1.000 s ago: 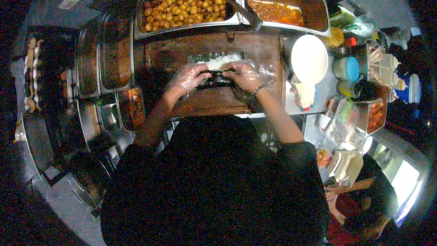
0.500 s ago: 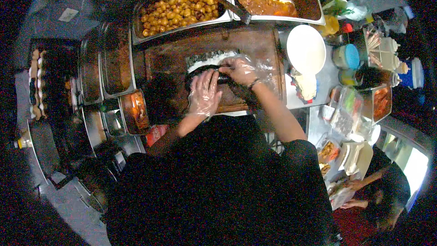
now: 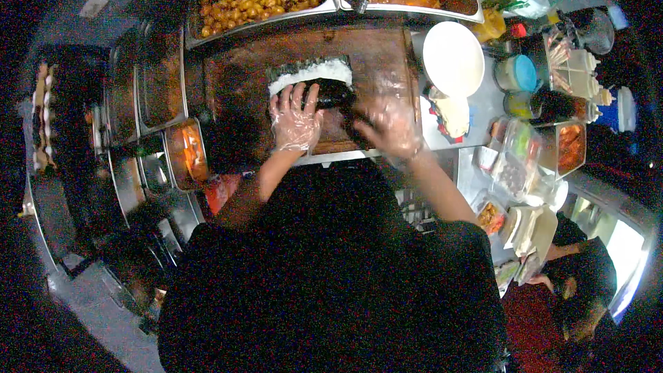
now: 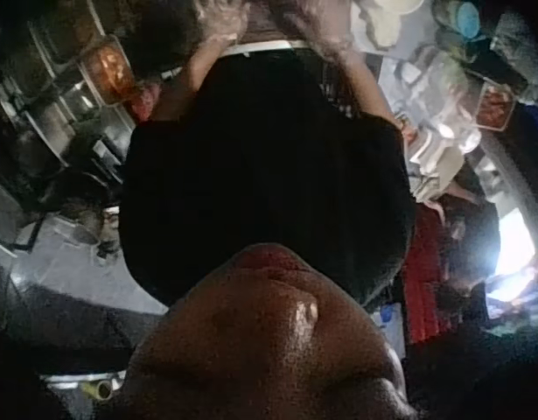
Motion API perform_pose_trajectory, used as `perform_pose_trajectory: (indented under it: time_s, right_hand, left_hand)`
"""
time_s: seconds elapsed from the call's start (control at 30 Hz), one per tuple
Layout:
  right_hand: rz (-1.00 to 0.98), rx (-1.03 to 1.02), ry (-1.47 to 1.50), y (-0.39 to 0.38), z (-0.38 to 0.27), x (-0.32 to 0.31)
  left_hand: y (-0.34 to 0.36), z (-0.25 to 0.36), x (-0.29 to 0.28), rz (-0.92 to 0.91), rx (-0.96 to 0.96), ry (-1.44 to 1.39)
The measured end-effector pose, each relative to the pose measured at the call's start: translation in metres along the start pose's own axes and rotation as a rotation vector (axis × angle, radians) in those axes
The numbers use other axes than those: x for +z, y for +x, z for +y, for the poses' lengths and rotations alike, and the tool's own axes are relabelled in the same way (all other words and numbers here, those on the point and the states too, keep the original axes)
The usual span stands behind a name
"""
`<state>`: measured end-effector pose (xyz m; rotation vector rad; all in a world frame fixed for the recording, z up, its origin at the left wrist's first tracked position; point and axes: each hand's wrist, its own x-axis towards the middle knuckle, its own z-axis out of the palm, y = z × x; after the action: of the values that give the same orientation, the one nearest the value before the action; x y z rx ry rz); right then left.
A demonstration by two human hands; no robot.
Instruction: The person places a sheet of seaweed on a cutting board, spreads rice across it, places fillings onto the rice from containers, and rolls the seaweed into a roll.
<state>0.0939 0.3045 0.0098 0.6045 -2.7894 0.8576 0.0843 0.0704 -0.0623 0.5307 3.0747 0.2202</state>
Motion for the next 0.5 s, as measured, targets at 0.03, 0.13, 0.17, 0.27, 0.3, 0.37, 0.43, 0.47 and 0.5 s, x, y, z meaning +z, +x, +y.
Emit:
perform_pose_trajectory:
  time_s: [0.03,0.13,0.17,0.27,0.3,0.37,0.43,0.47,0.5]
  right_hand:
    - [-0.111,-0.130,-0.007,-0.021,0.000,-0.001]
    - [-0.282,-0.371,-0.023,-0.050,0.012,0.016]
    - [-0.339,-0.481,-0.030,-0.056,0.017,0.025]
    - [-0.436,-0.377,-0.097,-0.091,0.051,0.049]
    - [-0.393,-0.379,-0.155,-0.088,0.051,0.052]
    - [-0.362,-0.215,0.092,-0.087,0.056,0.047]
    - [-0.411,0.171,0.448,-0.057,0.038,0.031]
    - [-0.376,0.370,0.616,-0.043,0.027,0.021]
    - [-0.206,0.299,0.464,-0.019,0.017,0.015]
  left_hand:
    - [0.000,0.002,0.001,0.084,0.014,0.001]
    - [0.002,0.001,-0.001,0.076,0.032,0.000]
    - [0.003,0.004,-0.001,0.081,0.027,0.005]
    - [0.002,0.002,0.001,0.077,0.032,0.034]
    - [0.001,0.004,0.002,0.080,0.026,0.039]
    - [0.001,0.001,0.002,0.084,0.028,0.015]
    - [0.000,0.001,0.005,0.080,0.023,0.024]
    - [0.001,0.001,0.006,0.070,0.017,0.027]
    - [-0.001,0.001,0.008,0.100,0.011,0.052]
